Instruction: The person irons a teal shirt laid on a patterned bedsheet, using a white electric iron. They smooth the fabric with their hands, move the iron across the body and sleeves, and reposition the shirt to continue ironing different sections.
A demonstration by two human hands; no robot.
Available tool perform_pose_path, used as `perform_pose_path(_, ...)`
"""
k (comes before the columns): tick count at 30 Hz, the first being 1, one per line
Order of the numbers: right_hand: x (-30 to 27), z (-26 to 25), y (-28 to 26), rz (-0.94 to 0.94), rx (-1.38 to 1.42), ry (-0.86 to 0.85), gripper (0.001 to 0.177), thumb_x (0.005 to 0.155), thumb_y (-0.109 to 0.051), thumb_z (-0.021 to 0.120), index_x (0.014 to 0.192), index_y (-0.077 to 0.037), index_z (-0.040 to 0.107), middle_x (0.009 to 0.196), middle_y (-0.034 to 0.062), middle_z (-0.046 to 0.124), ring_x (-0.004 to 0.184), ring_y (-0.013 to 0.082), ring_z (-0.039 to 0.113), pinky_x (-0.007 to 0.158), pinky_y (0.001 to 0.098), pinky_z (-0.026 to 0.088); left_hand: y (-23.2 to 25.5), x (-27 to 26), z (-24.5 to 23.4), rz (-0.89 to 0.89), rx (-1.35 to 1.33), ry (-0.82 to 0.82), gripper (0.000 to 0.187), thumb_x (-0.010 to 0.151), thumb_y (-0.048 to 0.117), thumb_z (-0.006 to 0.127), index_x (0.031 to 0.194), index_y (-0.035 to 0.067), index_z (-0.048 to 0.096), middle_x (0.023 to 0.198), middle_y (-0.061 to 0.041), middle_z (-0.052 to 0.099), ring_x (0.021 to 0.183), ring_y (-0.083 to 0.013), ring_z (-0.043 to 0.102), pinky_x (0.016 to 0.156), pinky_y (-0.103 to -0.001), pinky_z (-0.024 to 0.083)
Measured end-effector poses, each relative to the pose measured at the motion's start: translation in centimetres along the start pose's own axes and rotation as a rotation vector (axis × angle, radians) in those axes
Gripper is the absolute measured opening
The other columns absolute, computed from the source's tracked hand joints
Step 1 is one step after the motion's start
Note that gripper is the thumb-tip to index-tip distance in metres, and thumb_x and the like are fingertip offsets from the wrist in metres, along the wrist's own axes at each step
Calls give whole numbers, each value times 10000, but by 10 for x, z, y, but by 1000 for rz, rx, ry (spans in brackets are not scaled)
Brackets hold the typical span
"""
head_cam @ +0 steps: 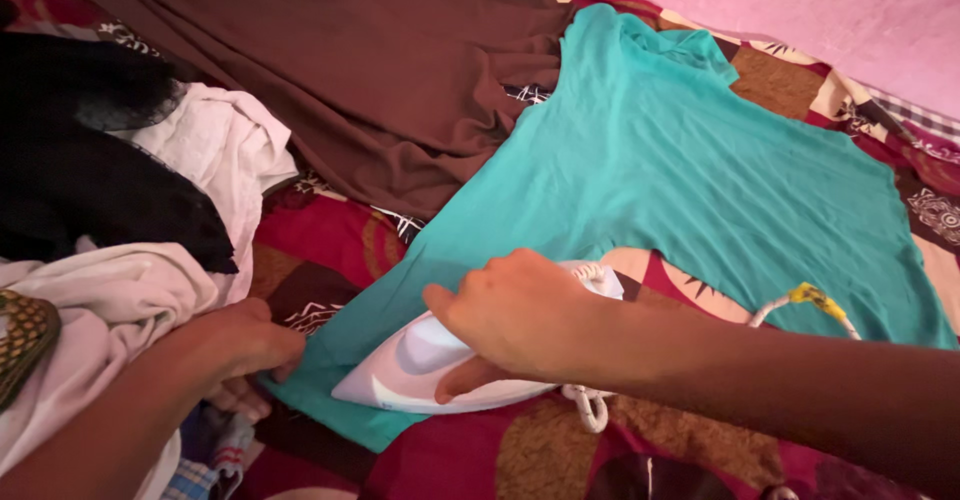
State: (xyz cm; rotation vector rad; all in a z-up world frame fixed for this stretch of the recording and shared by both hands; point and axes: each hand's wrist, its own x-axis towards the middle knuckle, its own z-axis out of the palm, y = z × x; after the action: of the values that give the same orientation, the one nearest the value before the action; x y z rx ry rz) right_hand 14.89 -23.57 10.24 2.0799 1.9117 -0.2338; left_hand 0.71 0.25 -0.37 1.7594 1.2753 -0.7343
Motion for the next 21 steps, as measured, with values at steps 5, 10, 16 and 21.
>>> perform_pose_path(5,11,-4,16,-25,6,92,771,723,-722,722,1074,-46,598,729,143,688,726,373,705,608,488,542,0,5,1,-8,-20,-10,400,781,52,702,1154,-78,639,947,-291,821,788,-381,844,692,-470,699)
perform_pose_path(10,5,-6,1,-78,1,0,753,733,-734,709,1048,-59,603,736,144,680,743,378,696,625,488,540,0,-2,-2,-9,-126,-47,460,827,223,775,1172,-69,687,989,-244,745,881,-388,773,693,-467,647)
perform_pose_path(16,3,-6,-2,-182,19,5,718,736,-699,727,1073,-77,606,726,128,691,741,370,691,608,496,524,-3,4,6,35,-3,31,239,891,55,789,1047,-115,725,943,-242,770,831,-361,785,652,-461,653)
perform_pose_path(21,0,-13,19,-127,-25,-38,739,717,-695,735,1144,-108,603,753,113,698,751,356,699,608,497,524,-12,18,4,24,14,26,180,920,20,763,1011,-128,714,878,-271,786,768,-360,795,633,-433,658)
